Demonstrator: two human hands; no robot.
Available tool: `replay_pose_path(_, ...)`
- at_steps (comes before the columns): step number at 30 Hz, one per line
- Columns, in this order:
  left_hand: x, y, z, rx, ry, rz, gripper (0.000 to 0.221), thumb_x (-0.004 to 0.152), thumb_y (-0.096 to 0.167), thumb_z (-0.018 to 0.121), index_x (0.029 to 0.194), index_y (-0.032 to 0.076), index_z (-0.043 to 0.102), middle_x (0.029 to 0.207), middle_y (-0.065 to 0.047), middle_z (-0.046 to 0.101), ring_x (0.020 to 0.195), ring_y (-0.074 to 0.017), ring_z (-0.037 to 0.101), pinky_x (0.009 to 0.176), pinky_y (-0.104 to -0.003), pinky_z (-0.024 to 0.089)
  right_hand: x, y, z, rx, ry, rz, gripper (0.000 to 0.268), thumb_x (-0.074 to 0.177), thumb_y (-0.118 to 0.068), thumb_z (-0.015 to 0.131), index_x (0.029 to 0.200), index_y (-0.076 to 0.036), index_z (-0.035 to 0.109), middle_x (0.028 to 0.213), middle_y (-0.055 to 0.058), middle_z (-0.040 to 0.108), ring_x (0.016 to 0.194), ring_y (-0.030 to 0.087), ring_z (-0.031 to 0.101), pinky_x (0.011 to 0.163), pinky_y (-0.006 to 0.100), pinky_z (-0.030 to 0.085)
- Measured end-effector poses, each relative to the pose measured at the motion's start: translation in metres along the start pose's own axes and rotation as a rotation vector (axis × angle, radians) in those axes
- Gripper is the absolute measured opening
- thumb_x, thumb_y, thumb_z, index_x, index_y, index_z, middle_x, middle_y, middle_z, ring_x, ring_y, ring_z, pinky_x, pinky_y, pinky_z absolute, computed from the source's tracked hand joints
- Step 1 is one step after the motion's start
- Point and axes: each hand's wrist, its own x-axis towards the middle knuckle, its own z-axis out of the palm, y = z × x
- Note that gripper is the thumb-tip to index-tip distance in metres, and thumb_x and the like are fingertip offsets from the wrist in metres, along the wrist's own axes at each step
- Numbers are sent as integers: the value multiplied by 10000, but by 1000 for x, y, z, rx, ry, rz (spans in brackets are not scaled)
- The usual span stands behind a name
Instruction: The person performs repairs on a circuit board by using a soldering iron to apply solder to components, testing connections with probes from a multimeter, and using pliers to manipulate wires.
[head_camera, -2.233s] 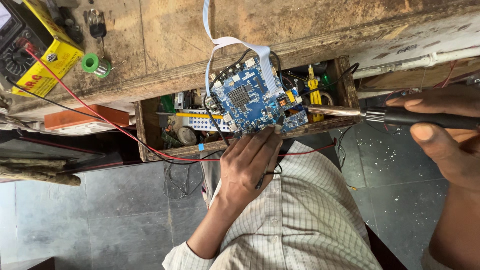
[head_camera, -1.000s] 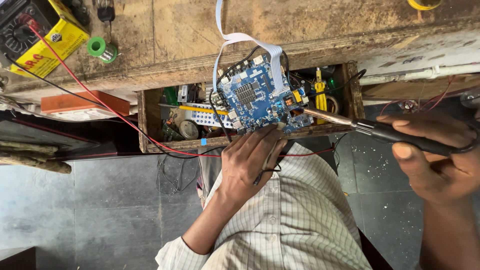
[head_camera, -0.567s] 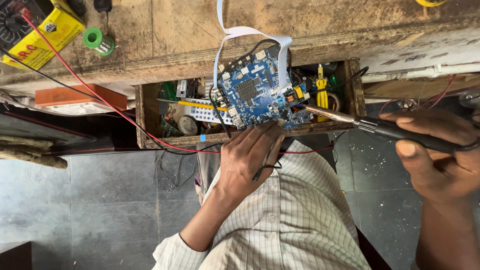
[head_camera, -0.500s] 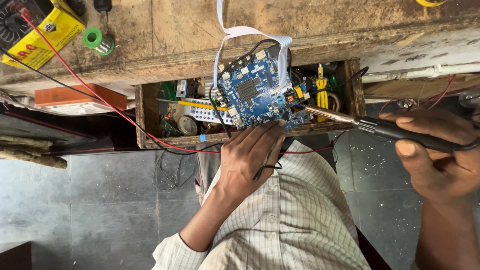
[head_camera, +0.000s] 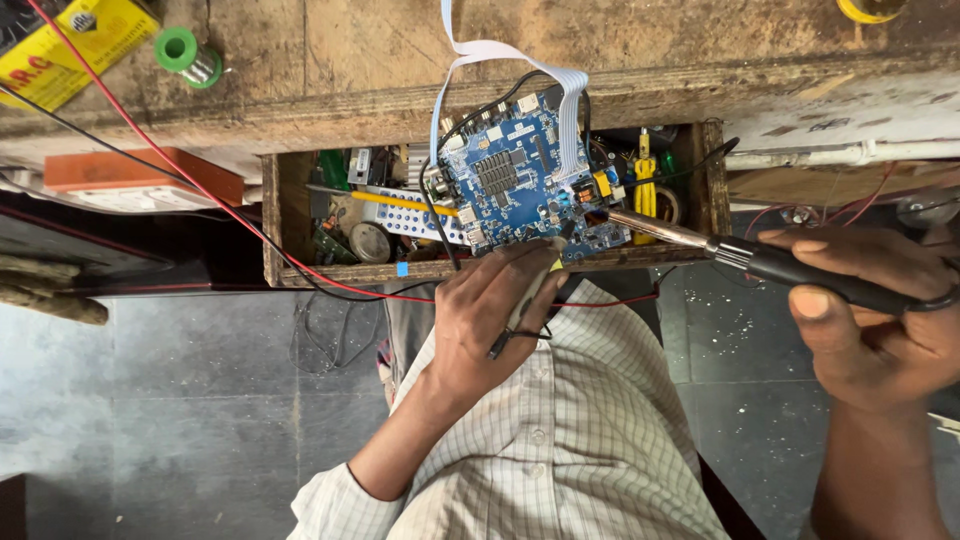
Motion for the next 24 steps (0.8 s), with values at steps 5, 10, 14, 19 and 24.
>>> replay_pose_path(5,-2,-2,3,13,21,-34,250,951,56,768,1185,35,683,1137,-104,739,993,-271,755,867,-367,604,6,-1,0,-45,4,-39,317,1041,-220,718,1204,35,624,1086,241,738,837,193,751,782,278,635)
replay_pose_path(10,-2,-8,2,35,-15,-12,273,922,49,744,1186,22,682,1160,-120,730,1002,-293,747,836,-378,595,-2,6,-4,-26,14,-69,366,1115,-270,694,1238,62,603,1077,226,718,887,232,754,820,324,660)
replay_pose_path(14,1,-5,-3,-7,-22,-27,227,956,74,760,1164,28,684,1149,-113,732,980,-289,747,824,-377,601,-24,36,-25,202,135,-32,433,1111,-355,622,1239,57,593,1118,185,680,946,277,754,842,389,685)
replay_pose_path(19,15,-6,-32,-90,-58,46,240,969,87,754,1191,29,684,1150,-111,737,987,-282,752,835,-373,606,-63,78,-68,-19,144,65,393,1218,-307,436,1199,75,528,1065,211,631,865,283,672,856,379,605)
replay_pose_path(24,28,-6,-48,-91,-161,26,182,971,81,740,1148,43,720,1098,-108,753,957,-277,757,827,-368,608,-78,77,-58,-102,249,25,381,1269,-261,463,1298,117,428,1169,245,573,872,306,697,836,399,629)
